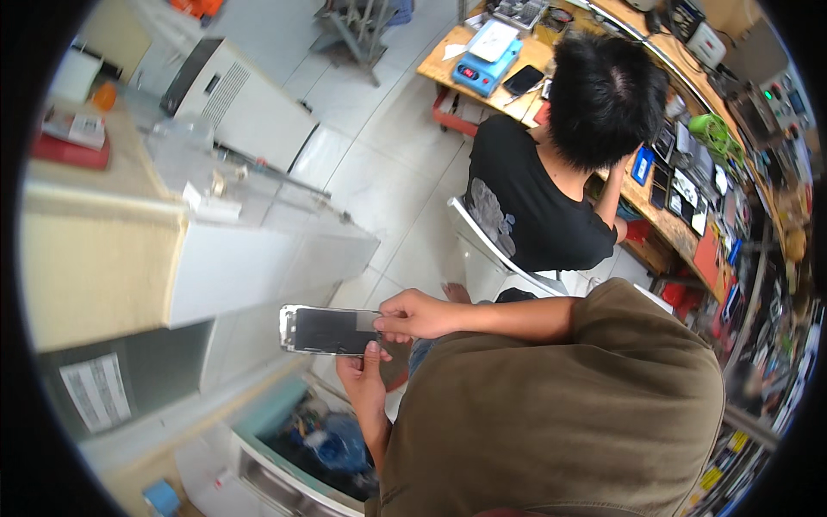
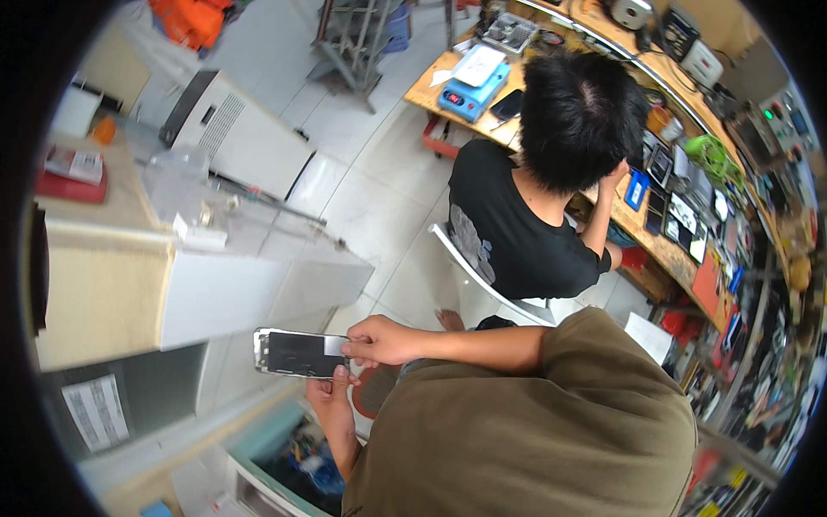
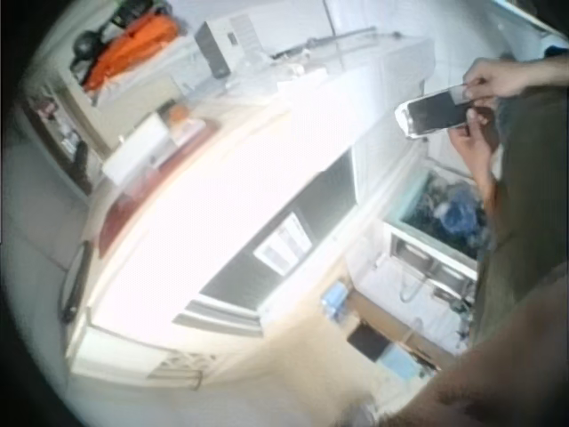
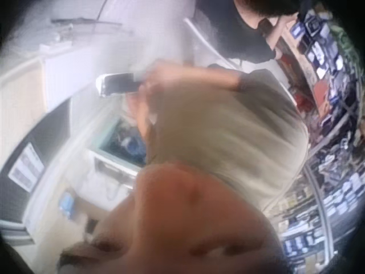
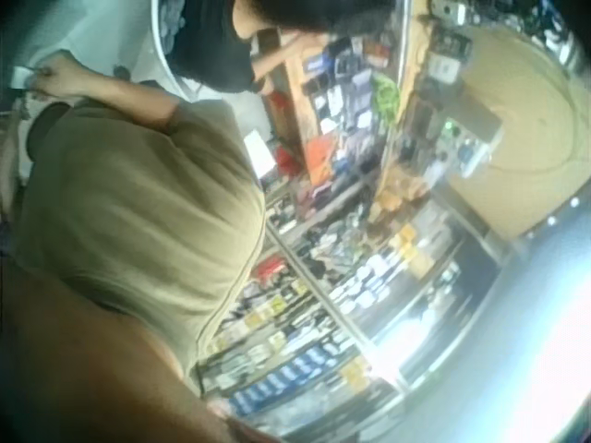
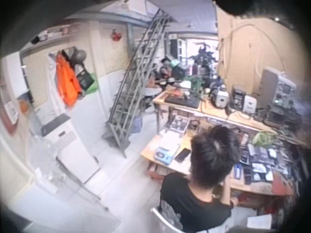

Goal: The person handles a smartphone and uses a small tool to work on its internal components at a cluttered workbench. They repeatedly adjust and connect parts while another person works nearby on a separate device.

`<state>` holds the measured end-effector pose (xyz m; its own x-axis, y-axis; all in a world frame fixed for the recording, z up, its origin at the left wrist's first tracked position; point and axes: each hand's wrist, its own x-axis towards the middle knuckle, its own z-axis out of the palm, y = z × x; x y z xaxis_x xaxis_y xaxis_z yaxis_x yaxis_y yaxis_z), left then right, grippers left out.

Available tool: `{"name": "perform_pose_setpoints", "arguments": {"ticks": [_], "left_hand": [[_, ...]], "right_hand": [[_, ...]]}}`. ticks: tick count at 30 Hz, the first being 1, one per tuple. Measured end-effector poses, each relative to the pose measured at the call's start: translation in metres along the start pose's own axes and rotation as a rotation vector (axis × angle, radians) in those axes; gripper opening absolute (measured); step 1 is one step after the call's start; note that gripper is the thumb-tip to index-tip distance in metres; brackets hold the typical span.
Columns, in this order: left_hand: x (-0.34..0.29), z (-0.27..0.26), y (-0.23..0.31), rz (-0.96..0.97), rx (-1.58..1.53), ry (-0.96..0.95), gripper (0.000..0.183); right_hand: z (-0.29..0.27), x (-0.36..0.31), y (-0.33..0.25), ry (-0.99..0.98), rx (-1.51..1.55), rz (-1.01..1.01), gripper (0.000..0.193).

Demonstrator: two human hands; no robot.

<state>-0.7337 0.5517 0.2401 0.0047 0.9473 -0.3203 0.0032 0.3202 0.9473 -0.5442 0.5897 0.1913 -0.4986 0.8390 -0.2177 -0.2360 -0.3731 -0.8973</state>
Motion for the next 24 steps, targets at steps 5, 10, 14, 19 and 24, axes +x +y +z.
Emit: {"name": "perform_pose_setpoints", "arguments": {"ticks": [5, 10, 14, 19, 24], "left_hand": [[0.111, -0.009, 0.022, -0.037, 0.091, -0.43, 0.024], [0.245, 0.028, 0.055, -0.021, 0.263, -0.917, 0.026], [0.343, 0.115, 0.073, -0.107, 0.466, -1.486, 0.028], [0.401, 0.237, 0.045, -0.252, 0.627, -1.844, 0.031], [0.448, 0.289, 0.02, -0.382, 0.676, -1.887, 0.03]], "right_hand": [[-0.016, 0.034, -0.002, 0.443, -0.019, -0.09, 0.031], [-0.041, 0.069, -0.016, 0.878, 0.01, -0.26, 0.024], [-0.068, 0.076, -0.019, 1.162, 0.175, -0.4, 0.016], [-0.12, 0.079, -0.007, 1.486, 0.248, -0.403, 0.019], [-0.195, 0.091, -0.005, 1.625, 0.182, -0.348, 0.027]]}}
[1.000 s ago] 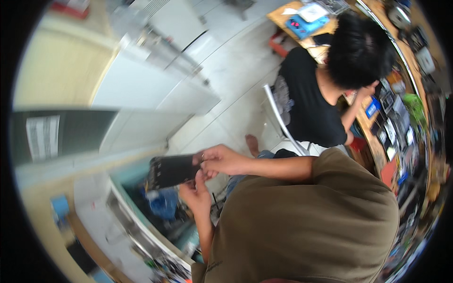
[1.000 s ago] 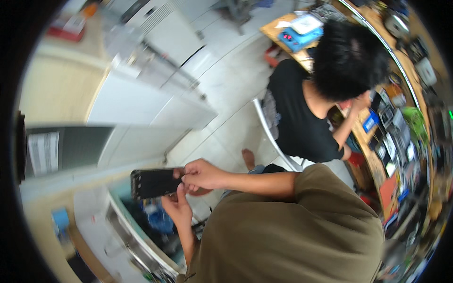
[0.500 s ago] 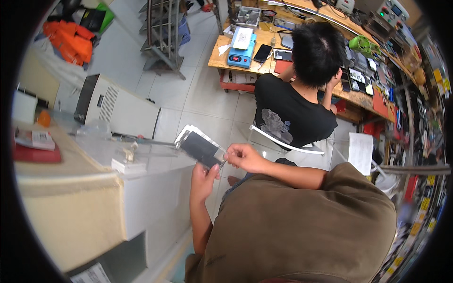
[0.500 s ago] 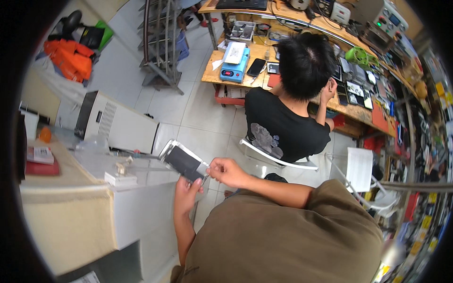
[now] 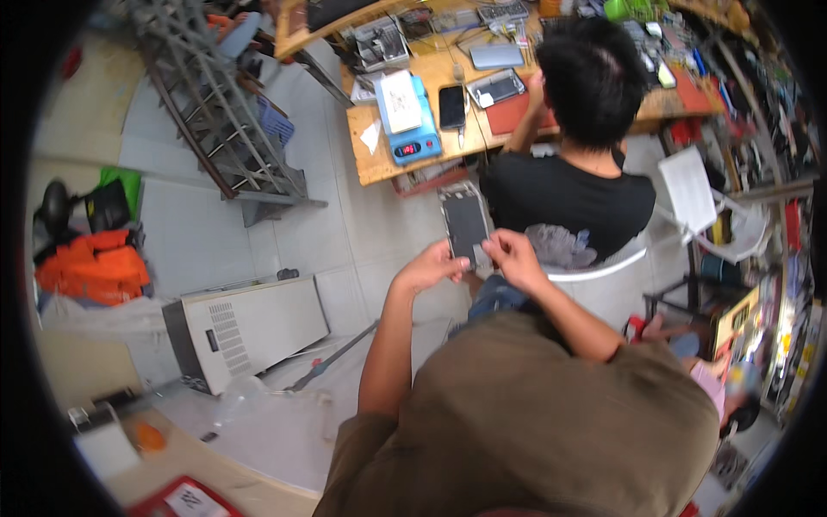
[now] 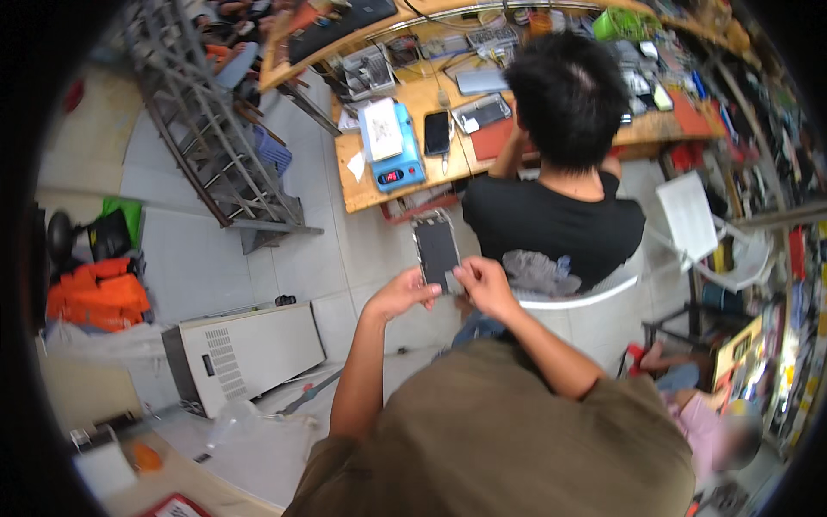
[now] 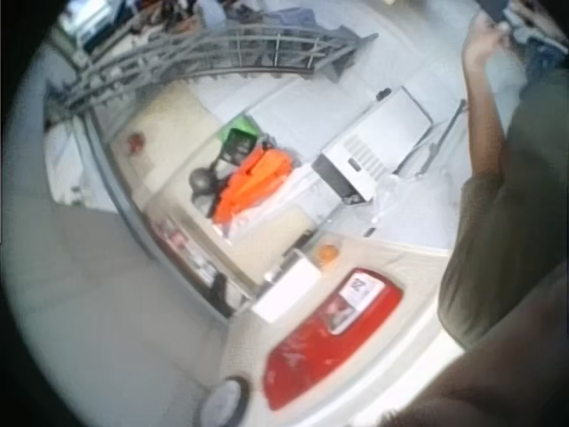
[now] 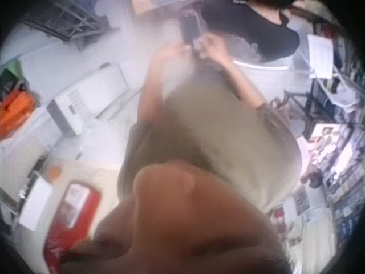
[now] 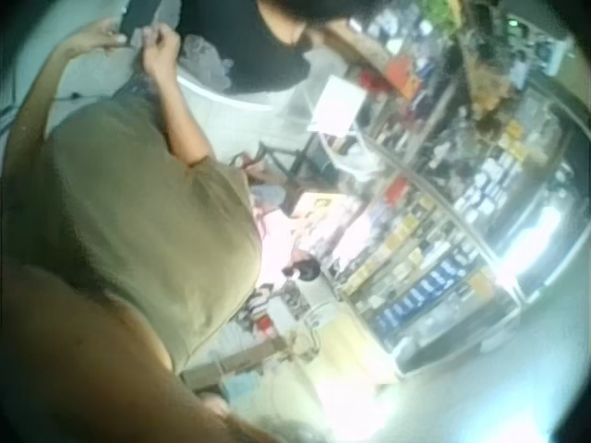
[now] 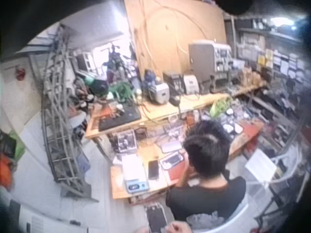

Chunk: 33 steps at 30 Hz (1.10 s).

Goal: The person handles a smartphone and uses a small tool to work on its internal components at a cluttered workbench. They repeatedly adjust and connect parts while another person works nearby on a separate device.

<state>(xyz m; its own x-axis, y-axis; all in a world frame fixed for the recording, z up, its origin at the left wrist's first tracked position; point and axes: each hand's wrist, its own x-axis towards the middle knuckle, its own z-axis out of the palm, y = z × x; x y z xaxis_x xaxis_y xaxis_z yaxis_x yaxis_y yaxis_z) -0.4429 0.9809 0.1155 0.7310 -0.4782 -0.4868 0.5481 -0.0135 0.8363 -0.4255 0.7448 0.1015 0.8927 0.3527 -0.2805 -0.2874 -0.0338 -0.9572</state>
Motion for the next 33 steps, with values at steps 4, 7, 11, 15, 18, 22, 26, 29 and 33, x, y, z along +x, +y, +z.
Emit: {"name": "perform_pose_setpoints", "arguments": {"ticks": [4, 7, 11, 15, 18, 22, 26, 29, 33], "left_hand": [[-0.014, -0.061, -0.02, -0.057, -0.151, 0.226, 0.029], [-0.025, -0.106, -0.047, -0.2, -0.013, 0.624, 0.022], [-0.025, -0.168, -0.054, -0.179, 0.064, 0.754, 0.014], [0.024, -0.233, -0.016, -0.001, 0.151, 0.619, 0.013], [0.072, -0.28, 0.023, 0.099, 0.32, 0.546, 0.014], [0.127, -0.314, 0.066, 0.241, 0.571, 0.538, 0.018], [0.164, -0.327, 0.09, 0.354, 0.592, 0.453, 0.041], [0.186, -0.325, 0.091, 0.238, 0.446, 0.41, 0.069], [0.205, -0.321, 0.083, 0.143, 0.27, 0.397, 0.087]], "right_hand": [[0.035, 0.064, -0.007, 0.089, -0.166, 0.065, 0.027], [0.046, 0.11, -0.02, 0.157, -0.098, -0.032, 0.022], [0.048, 0.166, -0.039, 0.271, -0.101, -0.033, 0.016], [0.053, 0.222, -0.048, 0.293, -0.222, -0.001, 0.014], [0.072, 0.275, -0.049, 0.355, -0.3, -0.014, 0.014], [0.094, 0.334, -0.054, 0.427, -0.428, 0.024, 0.013], [0.101, 0.355, -0.058, 0.463, -0.531, 0.131, 0.013], [0.101, 0.354, -0.057, 0.499, -0.561, 0.148, 0.015], [0.099, 0.352, -0.054, 0.489, -0.5, 0.218, 0.016]]}}
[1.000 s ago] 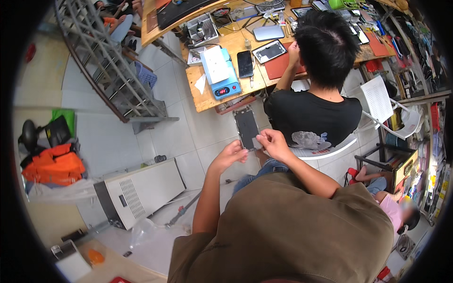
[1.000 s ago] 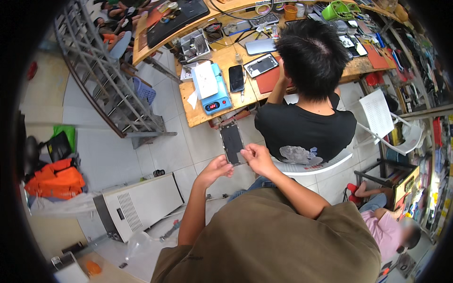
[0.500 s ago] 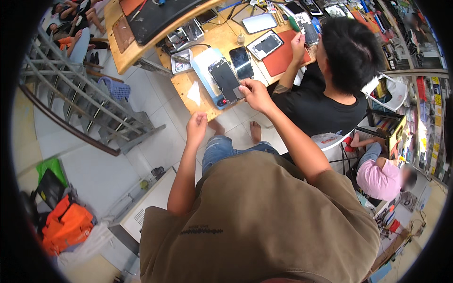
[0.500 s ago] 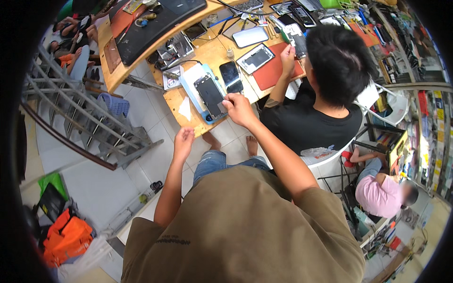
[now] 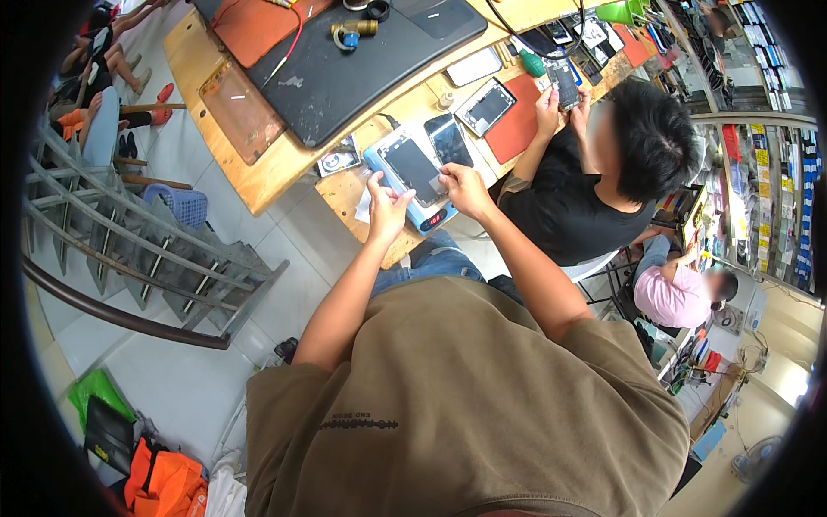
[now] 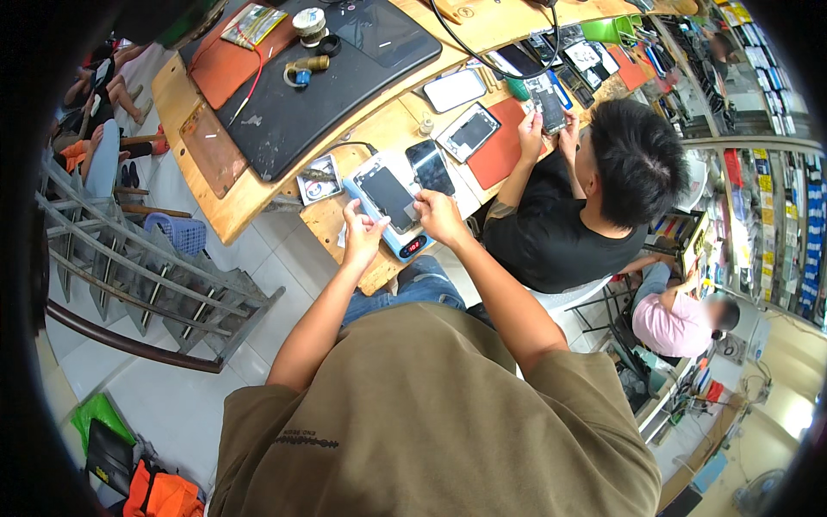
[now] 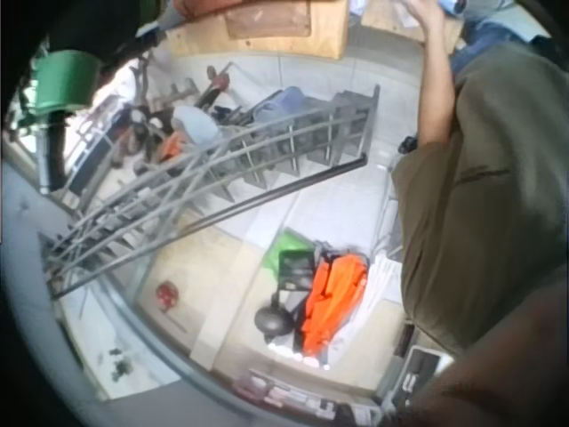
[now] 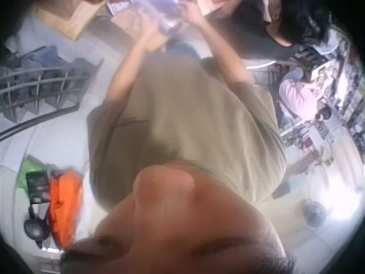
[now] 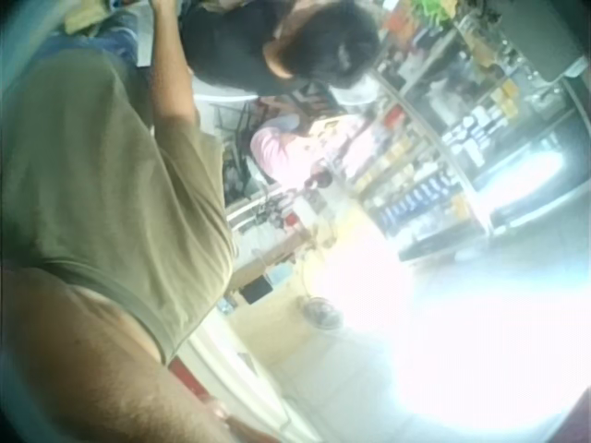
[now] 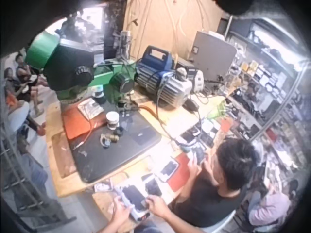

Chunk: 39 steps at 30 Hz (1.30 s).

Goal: The person handles a smartphone and uses a small tool to work on its internal components at a cluttered workbench. They repeatedly adjust and connect parts while another person works nearby on a separate device.

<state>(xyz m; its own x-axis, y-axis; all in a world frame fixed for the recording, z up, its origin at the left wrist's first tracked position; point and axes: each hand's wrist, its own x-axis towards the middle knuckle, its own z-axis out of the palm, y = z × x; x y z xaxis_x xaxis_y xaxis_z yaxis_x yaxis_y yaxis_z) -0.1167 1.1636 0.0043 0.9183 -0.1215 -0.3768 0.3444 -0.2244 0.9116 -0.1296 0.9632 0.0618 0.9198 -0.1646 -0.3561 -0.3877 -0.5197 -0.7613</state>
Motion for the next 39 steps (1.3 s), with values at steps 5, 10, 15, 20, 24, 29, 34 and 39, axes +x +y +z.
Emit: {"name": "perform_pose_setpoints", "arguments": {"ticks": [5, 10, 15, 20, 24, 29, 34, 39], "left_hand": [[0.004, 0.0, -0.009, -0.057, -0.113, -0.006, 0.087], [0.0, 0.002, -0.012, -0.106, -0.261, 0.007, 0.088], [-0.011, -0.001, -0.01, -0.127, -0.314, 0.023, 0.079], [-0.011, -0.004, -0.003, -0.144, -0.281, 0.003, 0.066], [-0.01, -0.006, -0.001, -0.103, -0.247, -0.025, 0.062], [-0.014, 0.001, 0.0, -0.107, -0.294, 0.048, 0.059], [-0.01, -0.002, 0.002, -0.089, -0.19, 0.016, 0.06], [-0.007, -0.007, -0.001, -0.072, -0.155, -0.017, 0.065]], "right_hand": [[-0.002, 0.0, 0.008, -0.009, -0.01, -0.084, 0.018], [-0.005, -0.007, 0.016, 0.01, -0.009, -0.235, 0.019], [-0.003, -0.007, 0.016, 0.036, -0.006, -0.331, 0.014], [0.001, -0.01, 0.012, 0.067, 0.015, -0.305, 0.012], [0.001, -0.008, 0.011, 0.033, 0.097, -0.181, 0.015], [-0.005, -0.008, 0.008, 0.04, -0.034, -0.19, 0.013], [-0.011, -0.011, 0.002, 0.04, -0.138, -0.172, 0.02], [-0.012, -0.005, 0.008, -0.005, -0.097, -0.169, 0.025]]}}
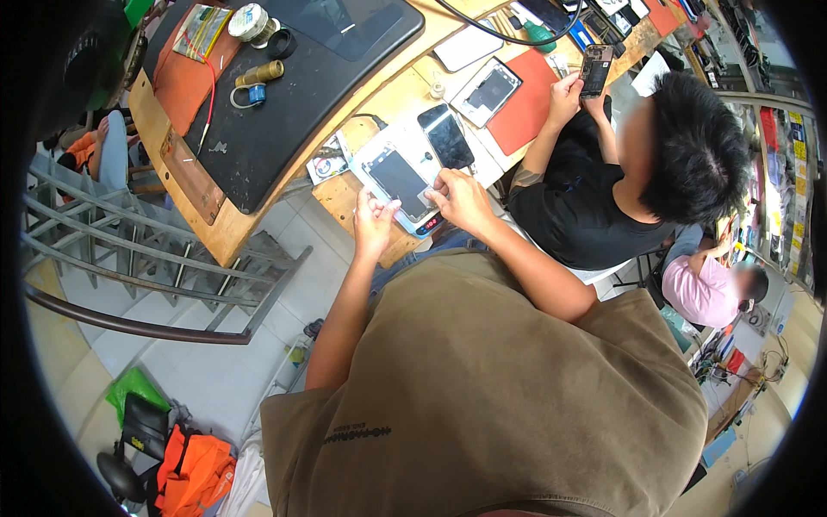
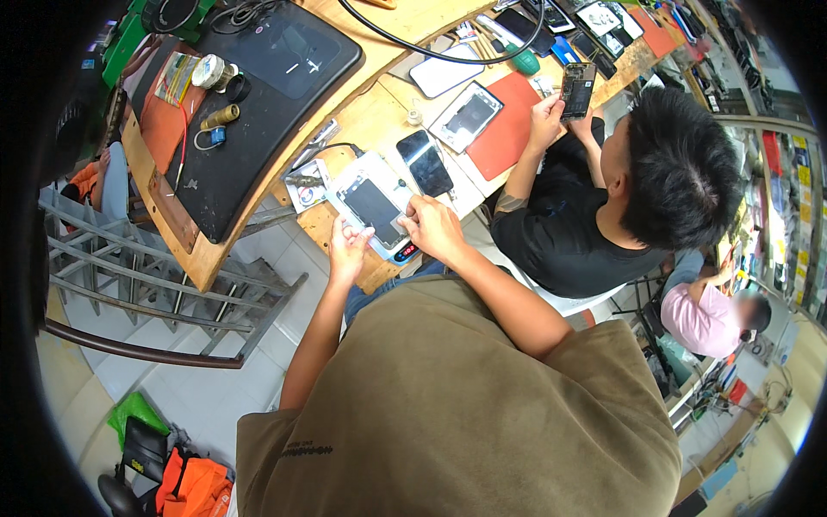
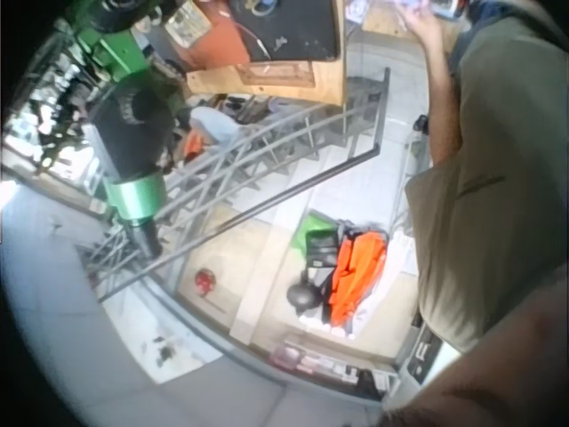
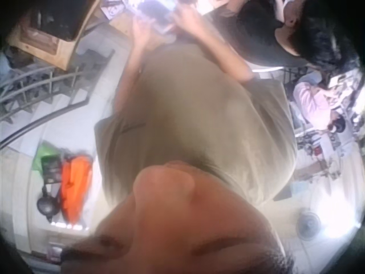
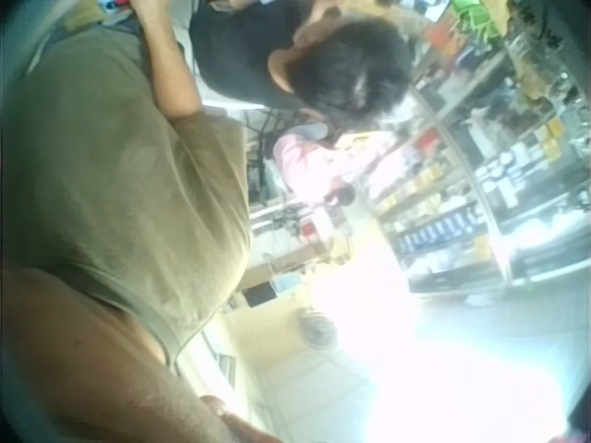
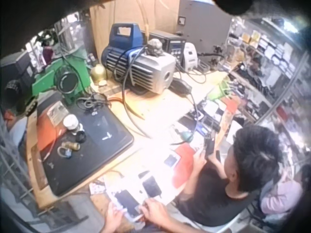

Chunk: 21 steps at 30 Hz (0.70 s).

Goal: The person handles a smartphone and uses a small tool to work on its internal components at a cluttered workbench. They repeatedly adjust and connect parts while another person works nearby on a separate device.

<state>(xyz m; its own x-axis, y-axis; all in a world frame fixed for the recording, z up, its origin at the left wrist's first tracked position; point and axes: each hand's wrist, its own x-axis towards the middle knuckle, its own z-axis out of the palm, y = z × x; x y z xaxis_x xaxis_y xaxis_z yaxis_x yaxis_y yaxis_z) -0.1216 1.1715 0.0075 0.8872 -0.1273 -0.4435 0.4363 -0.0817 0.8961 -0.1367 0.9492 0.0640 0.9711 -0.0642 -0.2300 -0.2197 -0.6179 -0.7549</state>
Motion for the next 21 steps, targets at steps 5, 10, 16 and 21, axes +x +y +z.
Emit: {"name": "perform_pose_setpoints", "arguments": {"ticks": [5, 10, 16, 21], "left_hand": [[0.003, -0.003, -0.003, -0.02, 0.017, -0.014, 0.068], [0.0, -0.003, 0.009, -0.063, 0.022, -0.042, 0.076], [-0.017, 0.015, 0.055, 0.534, 0.951, 0.112, 0.081], [-0.001, 0.035, 0.065, 0.603, 1.26, -0.217, 0.08]], "right_hand": [[0.002, 0.004, 0.01, -0.055, 0.043, 0.031, 0.026], [0.002, 0.008, 0.019, -0.132, 0.232, 0.193, 0.032], [0.009, 0.008, 0.031, -0.094, 0.298, 0.207, 0.04], [0.012, 0.011, 0.046, -0.137, 0.299, 0.175, 0.04]]}}
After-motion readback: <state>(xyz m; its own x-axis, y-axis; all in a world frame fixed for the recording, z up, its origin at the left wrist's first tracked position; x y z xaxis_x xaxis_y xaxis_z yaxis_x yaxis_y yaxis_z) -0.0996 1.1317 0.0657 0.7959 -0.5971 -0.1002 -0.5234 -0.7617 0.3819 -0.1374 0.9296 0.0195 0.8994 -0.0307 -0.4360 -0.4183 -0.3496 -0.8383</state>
